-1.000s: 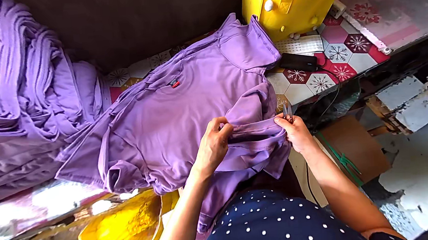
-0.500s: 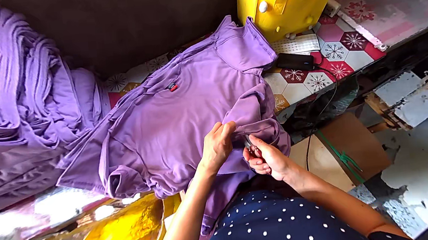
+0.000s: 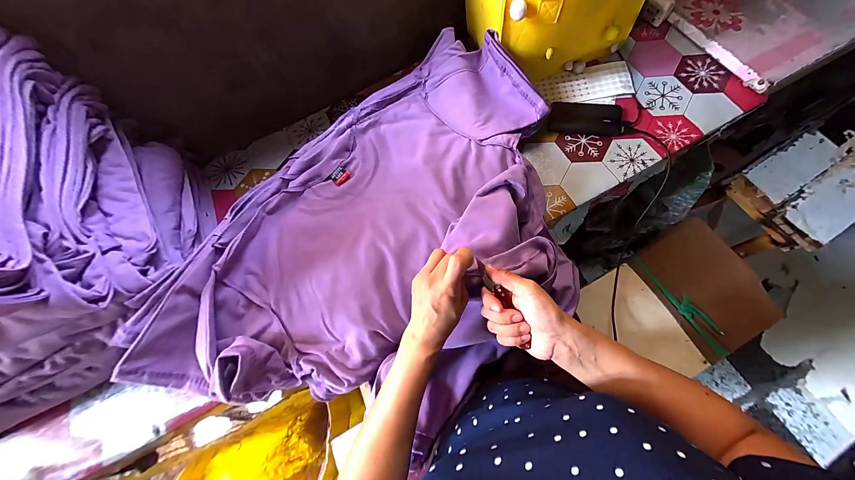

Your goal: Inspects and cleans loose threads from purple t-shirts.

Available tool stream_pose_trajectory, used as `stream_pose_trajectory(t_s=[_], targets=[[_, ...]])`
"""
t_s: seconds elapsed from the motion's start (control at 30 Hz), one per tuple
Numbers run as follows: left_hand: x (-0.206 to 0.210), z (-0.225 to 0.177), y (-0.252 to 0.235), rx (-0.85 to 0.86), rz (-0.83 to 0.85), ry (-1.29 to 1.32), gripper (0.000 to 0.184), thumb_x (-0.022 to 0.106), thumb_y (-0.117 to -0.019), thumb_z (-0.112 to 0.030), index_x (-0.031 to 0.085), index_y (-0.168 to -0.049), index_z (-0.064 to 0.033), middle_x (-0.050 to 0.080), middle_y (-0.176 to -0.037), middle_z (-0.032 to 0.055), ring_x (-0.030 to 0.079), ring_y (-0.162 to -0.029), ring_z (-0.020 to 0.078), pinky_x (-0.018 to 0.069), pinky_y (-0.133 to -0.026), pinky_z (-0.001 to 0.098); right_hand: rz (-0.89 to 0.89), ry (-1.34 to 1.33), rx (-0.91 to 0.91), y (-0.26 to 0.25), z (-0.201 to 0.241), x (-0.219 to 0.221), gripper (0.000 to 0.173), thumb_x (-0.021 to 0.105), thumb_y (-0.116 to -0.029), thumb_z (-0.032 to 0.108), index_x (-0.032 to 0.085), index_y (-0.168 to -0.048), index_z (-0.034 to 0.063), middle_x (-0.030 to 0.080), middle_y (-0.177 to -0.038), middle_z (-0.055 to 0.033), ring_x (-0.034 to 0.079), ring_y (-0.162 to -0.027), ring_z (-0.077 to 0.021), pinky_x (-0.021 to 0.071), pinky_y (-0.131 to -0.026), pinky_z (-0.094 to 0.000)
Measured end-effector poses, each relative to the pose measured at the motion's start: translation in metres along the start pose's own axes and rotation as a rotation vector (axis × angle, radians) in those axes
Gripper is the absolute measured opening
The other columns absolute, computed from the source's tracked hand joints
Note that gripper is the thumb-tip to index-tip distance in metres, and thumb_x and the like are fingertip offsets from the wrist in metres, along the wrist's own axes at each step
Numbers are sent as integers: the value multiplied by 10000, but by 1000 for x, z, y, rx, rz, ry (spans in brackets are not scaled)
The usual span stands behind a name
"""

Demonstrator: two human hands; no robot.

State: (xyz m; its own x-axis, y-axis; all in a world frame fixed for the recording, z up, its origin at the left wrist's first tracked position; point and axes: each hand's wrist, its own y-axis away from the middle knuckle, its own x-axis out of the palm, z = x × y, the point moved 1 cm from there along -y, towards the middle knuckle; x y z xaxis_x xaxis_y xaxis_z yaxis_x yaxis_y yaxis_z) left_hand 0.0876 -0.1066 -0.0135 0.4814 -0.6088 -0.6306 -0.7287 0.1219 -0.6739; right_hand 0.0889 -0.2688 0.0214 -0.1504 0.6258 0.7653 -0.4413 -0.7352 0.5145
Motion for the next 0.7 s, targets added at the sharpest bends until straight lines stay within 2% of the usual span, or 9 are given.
stream_pose_trajectory(t_s=[0.1,0.17,0.2,0.33,0.47,0.5,0.57,0.63,0.7], targets=[[0,1,-1,-39,-6,9,140,490,-975,2,615,-912,1,581,-717,107,561,-649,233,473,-599,315,-219,368,-388,8,8,1,440,279,-1129,299,544,-816,141,367,-503,107,279,-376,31,241,-373,-135],[-2,0,-1,-93,-7,39,134,492,-974,17,617,-928,12,606,-743,118,595,-671,232,503,-628,321,-378,824,-641,4,23,-16,239,538,-1043,244,635,-1177,71,492,-660,51,409,-518,-10,390,-515,-201],[-7,0,0,-140,-2,64,133,493,-979,24,624,-955,17,648,-783,123,631,-709,230,530,-663,334,-418,1019,-609,1,33,-24,404,660,-993,296,616,-1299,36,603,-784,-26,517,-638,-72,489,-645,-281],[-72,7,32,-437,-46,32,194,493,-1022,-28,613,-1111,96,702,-959,180,703,-871,227,581,-821,415,-444,1263,-405,-14,50,-41,225,703,-981,218,711,-913,4,620,-777,-59,566,-726,-116,486,-734,-339],[-208,30,120,-962,-35,-592,301,488,-1043,-107,576,-1177,148,644,-1056,356,663,-964,466,525,-840,605,-438,1158,-417,-12,46,-43,206,656,-1008,181,685,-887,17,564,-710,-11,521,-665,-68,457,-681,-277],[-236,41,152,-1191,-21,-761,354,499,-1026,-131,581,-1262,121,586,-1228,403,593,-1143,549,460,-945,679,-433,1124,-421,-12,45,-43,203,652,-1010,177,680,-884,20,557,-698,0,518,-652,-58,453,-668,-264],[-269,53,196,-1528,7,-892,590,548,-980,-164,417,-1533,-3,223,-1604,369,256,-1463,570,268,-1123,729,-425,1086,-427,-13,42,-43,204,649,-1012,169,682,-872,24,557,-681,3,518,-634,-54,451,-647,-260],[-258,35,179,-1304,-57,-816,635,645,-940,-167,443,-1506,37,161,-1591,423,178,-1460,626,219,-1132,745,-412,1069,-444,-15,39,-40,211,642,-1015,162,673,-857,26,547,-669,8,512,-619,-49,444,-630,-247],[-207,1,122,-886,-105,-546,382,700,-929,-136,661,-1209,121,476,-1385,436,448,-1323,577,372,-1088,644,-410,1054,-471,-14,36,-35,209,637,-1015,155,665,-848,33,523,-645,28,481,-581,-31,421,-592,-223]])
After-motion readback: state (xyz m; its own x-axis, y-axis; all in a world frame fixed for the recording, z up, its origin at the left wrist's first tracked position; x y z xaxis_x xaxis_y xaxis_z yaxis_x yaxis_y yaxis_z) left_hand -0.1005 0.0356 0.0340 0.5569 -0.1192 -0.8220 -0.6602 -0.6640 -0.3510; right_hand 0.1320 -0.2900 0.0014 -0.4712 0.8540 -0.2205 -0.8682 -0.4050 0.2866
